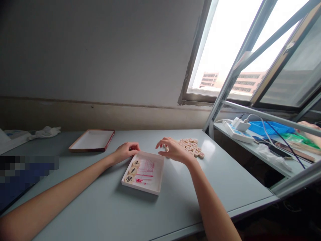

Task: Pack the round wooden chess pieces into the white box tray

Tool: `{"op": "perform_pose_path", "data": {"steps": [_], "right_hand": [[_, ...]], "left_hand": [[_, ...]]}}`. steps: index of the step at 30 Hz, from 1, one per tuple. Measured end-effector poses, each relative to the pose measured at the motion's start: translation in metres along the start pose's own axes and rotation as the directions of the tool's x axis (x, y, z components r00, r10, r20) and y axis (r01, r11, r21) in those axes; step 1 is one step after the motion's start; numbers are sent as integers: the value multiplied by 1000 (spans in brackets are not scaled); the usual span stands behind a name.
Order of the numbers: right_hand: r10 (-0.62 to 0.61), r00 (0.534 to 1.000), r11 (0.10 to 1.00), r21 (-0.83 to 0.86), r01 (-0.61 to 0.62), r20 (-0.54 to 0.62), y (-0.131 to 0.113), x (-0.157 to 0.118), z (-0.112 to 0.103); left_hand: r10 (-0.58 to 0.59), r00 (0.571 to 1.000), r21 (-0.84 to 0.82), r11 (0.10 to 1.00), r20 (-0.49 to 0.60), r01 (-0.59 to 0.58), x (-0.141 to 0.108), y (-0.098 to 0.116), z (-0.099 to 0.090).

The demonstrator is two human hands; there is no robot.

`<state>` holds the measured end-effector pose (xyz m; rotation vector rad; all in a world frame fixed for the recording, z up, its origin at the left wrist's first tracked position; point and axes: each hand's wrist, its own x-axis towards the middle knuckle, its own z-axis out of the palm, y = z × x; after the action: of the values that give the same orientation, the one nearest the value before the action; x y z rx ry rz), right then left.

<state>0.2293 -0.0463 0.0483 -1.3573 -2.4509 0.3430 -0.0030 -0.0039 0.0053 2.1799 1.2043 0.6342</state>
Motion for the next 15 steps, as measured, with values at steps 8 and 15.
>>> {"op": "perform_pose_path", "data": {"steps": [8,15], "right_hand": [[-287,953,957,67,281,98,-52,12,37],[-252,967,949,189,252,-26,-37,16,33]], "left_hand": [[30,997,-21,999,65,-28,3,-4,0],[55,995,-9,998,82,-54,4,-6,0]]}}
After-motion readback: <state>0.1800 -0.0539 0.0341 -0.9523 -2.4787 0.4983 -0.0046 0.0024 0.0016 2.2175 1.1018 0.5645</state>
